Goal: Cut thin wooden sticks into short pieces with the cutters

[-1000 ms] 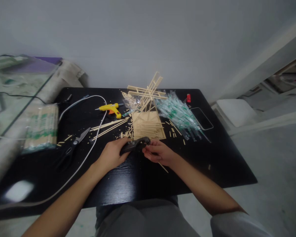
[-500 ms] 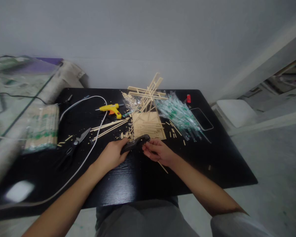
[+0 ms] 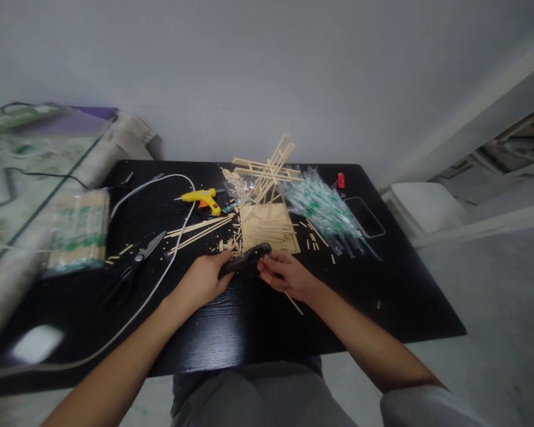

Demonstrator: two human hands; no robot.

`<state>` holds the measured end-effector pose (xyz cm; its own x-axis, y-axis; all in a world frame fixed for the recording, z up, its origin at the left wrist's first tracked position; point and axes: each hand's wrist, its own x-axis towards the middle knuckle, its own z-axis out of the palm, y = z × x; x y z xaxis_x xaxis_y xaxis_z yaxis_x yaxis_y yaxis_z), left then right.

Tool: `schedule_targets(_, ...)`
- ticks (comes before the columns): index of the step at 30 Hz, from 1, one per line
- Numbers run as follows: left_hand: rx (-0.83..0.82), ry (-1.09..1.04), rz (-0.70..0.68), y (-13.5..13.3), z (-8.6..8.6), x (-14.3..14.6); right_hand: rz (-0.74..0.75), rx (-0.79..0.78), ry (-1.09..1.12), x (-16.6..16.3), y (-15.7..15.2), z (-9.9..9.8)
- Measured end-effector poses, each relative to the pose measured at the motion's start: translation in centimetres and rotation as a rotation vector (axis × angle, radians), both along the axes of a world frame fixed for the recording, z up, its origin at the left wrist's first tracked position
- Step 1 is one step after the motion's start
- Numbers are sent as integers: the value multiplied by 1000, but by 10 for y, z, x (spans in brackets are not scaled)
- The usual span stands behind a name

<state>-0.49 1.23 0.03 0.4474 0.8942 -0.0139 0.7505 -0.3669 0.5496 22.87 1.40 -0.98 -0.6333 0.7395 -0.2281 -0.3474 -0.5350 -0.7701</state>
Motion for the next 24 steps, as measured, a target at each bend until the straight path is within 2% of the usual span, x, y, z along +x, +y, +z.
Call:
schedule_targets(9,-26,55,36,3,0,2,-97,23,-49,-4,1,-2)
schedule_targets(16,-22,85,93,6,1,2,-313,167,-225,-9,-3,2)
schedule_targets(24,3,-7,65,5,-2,0,-284,237,-224,-6,-3,3)
